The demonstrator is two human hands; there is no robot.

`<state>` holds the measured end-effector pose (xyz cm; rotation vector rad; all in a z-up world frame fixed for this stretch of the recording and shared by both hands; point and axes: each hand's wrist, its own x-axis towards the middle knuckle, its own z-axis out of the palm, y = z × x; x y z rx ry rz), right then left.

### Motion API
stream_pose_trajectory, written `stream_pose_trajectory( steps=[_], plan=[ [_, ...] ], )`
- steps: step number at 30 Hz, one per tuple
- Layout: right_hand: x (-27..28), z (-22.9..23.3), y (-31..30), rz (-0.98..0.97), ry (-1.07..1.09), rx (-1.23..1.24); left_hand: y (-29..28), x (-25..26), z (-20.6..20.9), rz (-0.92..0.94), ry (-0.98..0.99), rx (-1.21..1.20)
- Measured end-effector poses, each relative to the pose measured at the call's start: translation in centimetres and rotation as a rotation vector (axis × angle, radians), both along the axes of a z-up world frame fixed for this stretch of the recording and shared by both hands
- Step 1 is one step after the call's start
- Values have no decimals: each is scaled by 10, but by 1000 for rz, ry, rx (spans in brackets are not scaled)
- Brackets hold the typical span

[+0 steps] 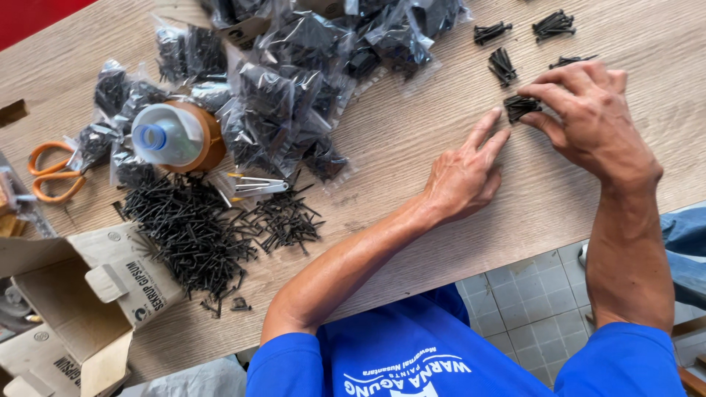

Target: The person sorts black screws on a wooden table, picking them up and arranging them into small piles. The person also handles plastic bags containing screws and moves them around the workspace.

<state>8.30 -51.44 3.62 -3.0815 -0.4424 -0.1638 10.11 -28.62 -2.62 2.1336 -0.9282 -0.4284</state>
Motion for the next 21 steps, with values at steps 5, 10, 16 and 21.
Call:
stream_pose_trajectory(
  steps=[5, 10, 16, 21],
  plan=[
    [1, 1, 4, -5, -3, -7, 6, -1, -14, 11, 30, -88],
    [5, -7, 5, -22, -17, -36, 16, -6, -28, 29, 37, -236],
    [6, -15, 3, -55, -39, -35, 26, -9, -34, 40, 35, -287],
    [6, -13, 6, -59, -64, 10, 32, -10, -35, 52, 57, -325]
  ],
)
